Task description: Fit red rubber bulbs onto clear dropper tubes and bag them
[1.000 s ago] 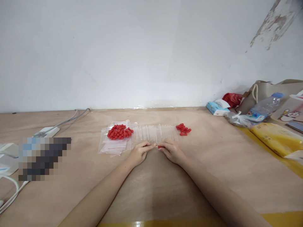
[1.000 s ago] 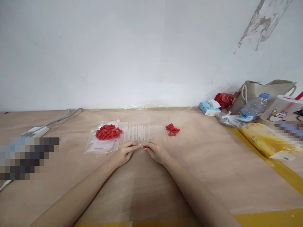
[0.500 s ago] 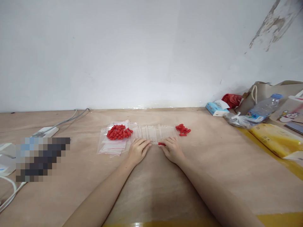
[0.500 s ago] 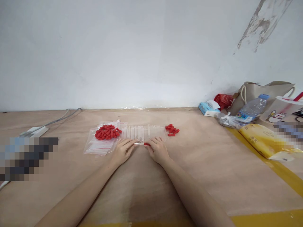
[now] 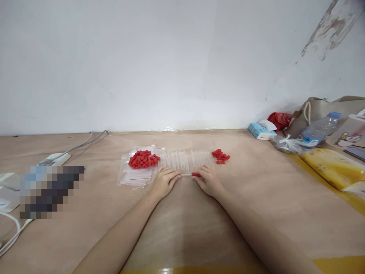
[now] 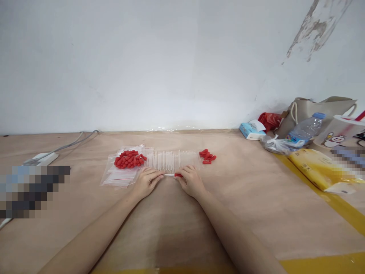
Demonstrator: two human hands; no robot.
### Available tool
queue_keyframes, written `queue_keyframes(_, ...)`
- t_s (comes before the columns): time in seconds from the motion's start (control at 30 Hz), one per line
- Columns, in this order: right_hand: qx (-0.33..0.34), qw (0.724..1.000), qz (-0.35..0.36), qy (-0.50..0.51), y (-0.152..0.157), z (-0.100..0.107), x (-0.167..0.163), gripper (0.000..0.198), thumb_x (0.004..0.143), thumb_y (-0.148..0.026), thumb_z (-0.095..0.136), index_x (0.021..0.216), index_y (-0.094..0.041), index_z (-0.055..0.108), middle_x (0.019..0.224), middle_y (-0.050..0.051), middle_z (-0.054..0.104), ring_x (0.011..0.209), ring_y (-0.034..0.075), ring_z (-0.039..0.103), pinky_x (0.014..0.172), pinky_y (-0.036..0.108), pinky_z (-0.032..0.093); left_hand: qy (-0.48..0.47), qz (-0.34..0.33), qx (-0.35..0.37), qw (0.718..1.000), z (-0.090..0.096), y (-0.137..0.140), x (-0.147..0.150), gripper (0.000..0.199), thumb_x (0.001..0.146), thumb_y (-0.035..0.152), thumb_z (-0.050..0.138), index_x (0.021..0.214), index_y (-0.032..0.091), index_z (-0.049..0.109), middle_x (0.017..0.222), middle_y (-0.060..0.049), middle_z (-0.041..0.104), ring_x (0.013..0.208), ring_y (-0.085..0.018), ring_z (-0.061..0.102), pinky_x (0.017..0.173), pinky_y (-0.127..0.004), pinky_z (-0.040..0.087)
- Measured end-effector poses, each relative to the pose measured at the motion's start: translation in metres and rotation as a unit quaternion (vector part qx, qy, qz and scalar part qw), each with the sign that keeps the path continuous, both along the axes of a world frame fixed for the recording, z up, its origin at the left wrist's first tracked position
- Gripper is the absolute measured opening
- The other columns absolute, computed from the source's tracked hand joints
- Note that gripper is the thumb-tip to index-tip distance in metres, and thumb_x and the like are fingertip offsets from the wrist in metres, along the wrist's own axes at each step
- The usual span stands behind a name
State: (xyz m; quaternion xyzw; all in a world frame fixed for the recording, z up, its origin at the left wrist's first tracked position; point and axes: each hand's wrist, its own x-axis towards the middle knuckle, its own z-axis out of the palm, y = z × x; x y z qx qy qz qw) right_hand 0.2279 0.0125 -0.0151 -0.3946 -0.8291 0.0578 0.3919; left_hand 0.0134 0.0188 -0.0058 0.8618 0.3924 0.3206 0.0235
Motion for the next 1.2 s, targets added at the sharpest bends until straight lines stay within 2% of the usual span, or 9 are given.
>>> queue_keyframes(0.37,0.000,0.999,0.025,-0.023,-0.0022,0.0026,0.0010,0.010,0.083,-0.025,0.051,0.081,-0.019,0.058,0.076,0.003,0.061,0.077,0.017,0.049,0.076,0.034,0.032,0.029,-0.002,-0.001,1.000,0.0011,-0.0040,-0.0002,0.021,0.087,0.030,0.045,0.088,0.022,0.065,0.076,0.000,0.069,0.068,-0.013,0.056,0.077,-0.033,0.030)
queue_keyframes(0.7,0.007,0.999,0.038,-0.027,0.0002,0.0000,0.0001,0.013,0.083,-0.027,0.050,0.080,-0.018,0.059,0.073,0.003,0.060,0.075,0.016,0.048,0.075,0.033,0.032,0.039,-0.012,0.007,0.999,0.0005,-0.0043,0.0008,0.022,0.087,0.029,0.045,0.086,0.021,0.065,0.074,0.000,0.069,0.066,-0.013,0.056,0.076,-0.033,0.030)
queue_keyframes(1.0,-0.020,0.999,0.038,-0.011,-0.0001,0.0027,0.0028,0.009,0.079,-0.026,0.056,0.075,-0.020,0.060,0.067,0.001,0.060,0.072,0.016,0.049,0.074,0.033,0.033,0.032,0.004,-0.003,0.999,0.0013,-0.0016,-0.0004,0.021,0.086,0.032,0.046,0.092,0.023,0.065,0.078,0.000,0.068,0.073,-0.015,0.055,0.078,-0.033,0.030)
queue_keyframes(1.2,-0.026,0.998,0.050,0.004,-0.0007,0.0034,0.0040,0.006,0.079,-0.024,0.057,0.077,-0.020,0.060,0.071,0.001,0.062,0.075,0.016,0.053,0.076,0.034,0.033,0.012,0.006,-0.011,1.000,0.0026,-0.0025,0.0000,0.021,0.085,0.033,0.048,0.095,0.024,0.064,0.082,-0.001,0.068,0.076,-0.015,0.056,0.079,-0.033,0.032)
